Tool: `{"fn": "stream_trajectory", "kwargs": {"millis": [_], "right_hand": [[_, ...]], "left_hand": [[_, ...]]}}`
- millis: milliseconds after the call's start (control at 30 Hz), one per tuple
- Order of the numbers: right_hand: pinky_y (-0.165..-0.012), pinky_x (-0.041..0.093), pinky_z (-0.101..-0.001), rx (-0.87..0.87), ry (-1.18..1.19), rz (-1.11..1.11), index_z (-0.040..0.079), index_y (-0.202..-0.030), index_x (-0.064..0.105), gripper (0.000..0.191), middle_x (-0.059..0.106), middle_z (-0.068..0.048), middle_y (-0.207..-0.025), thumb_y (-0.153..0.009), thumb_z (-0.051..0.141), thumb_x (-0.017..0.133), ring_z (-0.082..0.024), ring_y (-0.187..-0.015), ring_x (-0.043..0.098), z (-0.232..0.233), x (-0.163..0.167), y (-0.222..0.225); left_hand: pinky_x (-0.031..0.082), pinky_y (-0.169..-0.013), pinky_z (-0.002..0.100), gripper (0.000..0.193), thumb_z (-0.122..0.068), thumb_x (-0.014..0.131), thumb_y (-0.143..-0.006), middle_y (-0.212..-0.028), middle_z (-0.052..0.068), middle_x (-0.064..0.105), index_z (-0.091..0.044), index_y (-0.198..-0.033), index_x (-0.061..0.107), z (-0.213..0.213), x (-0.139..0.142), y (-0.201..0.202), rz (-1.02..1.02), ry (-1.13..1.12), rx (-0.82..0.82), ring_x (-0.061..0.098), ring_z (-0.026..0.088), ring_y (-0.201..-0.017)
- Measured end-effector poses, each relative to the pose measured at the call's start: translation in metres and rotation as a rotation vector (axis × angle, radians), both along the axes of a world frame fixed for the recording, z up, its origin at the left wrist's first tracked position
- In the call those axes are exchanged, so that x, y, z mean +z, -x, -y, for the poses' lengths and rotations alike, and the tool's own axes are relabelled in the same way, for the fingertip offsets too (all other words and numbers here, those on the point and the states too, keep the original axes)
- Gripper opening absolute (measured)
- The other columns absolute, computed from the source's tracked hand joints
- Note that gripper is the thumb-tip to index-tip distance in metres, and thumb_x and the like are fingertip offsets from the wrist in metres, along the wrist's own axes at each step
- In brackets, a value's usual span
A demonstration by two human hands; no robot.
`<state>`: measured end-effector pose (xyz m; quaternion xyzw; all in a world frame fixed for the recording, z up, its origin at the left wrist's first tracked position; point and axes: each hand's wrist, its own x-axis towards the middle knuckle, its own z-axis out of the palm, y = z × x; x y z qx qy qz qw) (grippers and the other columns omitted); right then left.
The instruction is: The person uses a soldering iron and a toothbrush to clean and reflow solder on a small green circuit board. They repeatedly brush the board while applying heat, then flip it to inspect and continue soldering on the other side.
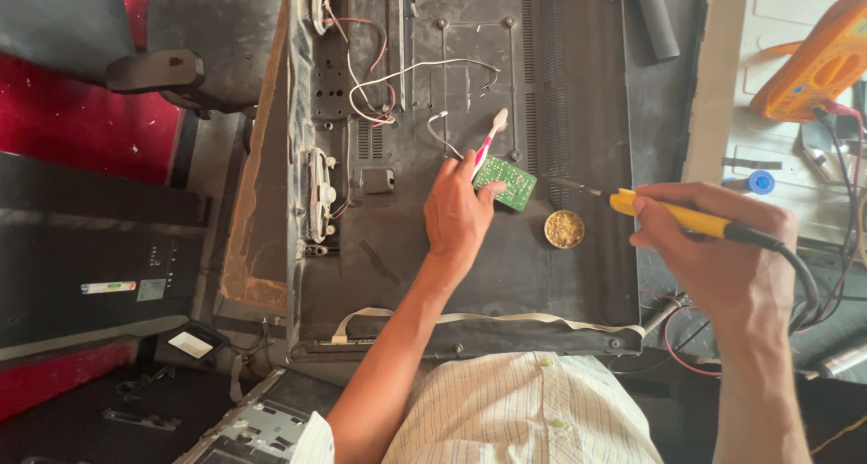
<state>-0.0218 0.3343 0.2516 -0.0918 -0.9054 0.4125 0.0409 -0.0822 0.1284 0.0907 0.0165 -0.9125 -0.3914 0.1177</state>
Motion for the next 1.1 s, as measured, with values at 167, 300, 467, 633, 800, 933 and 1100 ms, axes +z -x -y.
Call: {"fn": "stream_trajectory", "kwargs": {"millis": [167,300,467,633,800,933,1100], "right_hand": [[-0.061,0.053,-0.0223,-0.027,-0.006,0.056,0.003,-0.108,0.079,0.018,0.079,-0.010,-0.089,-0.092,0.011,0.075,-0.014,-0.075,0.077,-0.004,-0.005,-0.005],[-0.063,0.055,-0.0214,-0.006,0.018,0.049,0.003,-0.108,0.079,0.018,0.079,-0.009,-0.090,-0.092,0.012,0.075,-0.013,-0.076,0.077,-0.002,-0.009,-0.008],[-0.063,0.056,-0.0216,-0.006,0.018,0.050,0.002,-0.108,0.079,0.019,0.079,-0.009,-0.088,-0.092,0.011,0.075,-0.014,-0.076,0.077,0.003,-0.012,-0.006],[-0.062,0.057,-0.0215,-0.002,0.021,0.047,0.003,-0.107,0.079,0.018,0.079,-0.009,-0.089,-0.091,0.011,0.075,-0.014,-0.077,0.078,0.007,-0.015,0.001],[-0.061,0.056,-0.0221,0.029,-0.020,0.036,0.002,-0.107,0.079,0.018,0.079,-0.011,-0.089,-0.092,0.011,0.076,-0.016,-0.077,0.078,0.012,-0.018,0.009],[-0.060,0.056,-0.0224,0.047,-0.016,0.042,0.003,-0.108,0.079,0.019,0.079,-0.011,-0.090,-0.092,0.011,0.075,-0.016,-0.077,0.078,0.016,-0.021,0.013],[-0.062,0.056,-0.0226,0.050,-0.016,0.032,0.002,-0.108,0.079,0.018,0.079,-0.011,-0.090,-0.092,0.010,0.075,-0.016,-0.076,0.078,0.021,-0.022,0.015]], "left_hand": [[0.054,-0.083,0.042,0.035,-0.014,0.080,-0.080,-0.106,0.007,0.073,-0.011,-0.114,0.076,0.005,-0.008,0.021,-0.023,-0.121,-0.224,0.069,0.031,-0.099],[0.054,-0.080,0.041,0.034,-0.015,0.082,-0.075,-0.104,0.004,0.076,-0.016,-0.108,0.078,0.007,-0.004,0.045,-0.005,-0.125,-0.359,0.071,0.029,-0.094],[0.053,-0.074,0.042,0.032,-0.018,0.081,-0.081,-0.099,0.005,0.073,-0.016,-0.113,0.076,0.008,0.002,0.041,0.067,-0.121,-0.245,0.070,0.030,-0.087],[0.051,-0.068,0.044,0.041,-0.024,0.079,-0.087,-0.092,0.009,0.064,-0.013,-0.126,0.070,0.015,0.009,0.014,-0.003,-0.049,-0.152,0.066,0.032,-0.079],[0.052,-0.063,0.043,0.034,-0.024,0.072,-0.094,-0.086,0.008,0.062,-0.015,-0.127,0.073,0.025,0.014,-0.015,-0.069,0.055,-0.119,0.065,0.031,-0.076],[0.054,-0.062,0.040,0.031,-0.023,0.070,-0.095,-0.085,0.005,0.061,-0.017,-0.125,0.074,0.029,0.014,-0.035,-0.057,0.131,-0.115,0.067,0.026,-0.077],[0.055,-0.059,0.038,0.031,-0.021,0.069,-0.096,-0.084,0.002,0.062,-0.016,-0.125,0.073,0.031,0.012,-0.048,-0.015,0.177,-0.112,0.068,0.022,-0.077]]}}
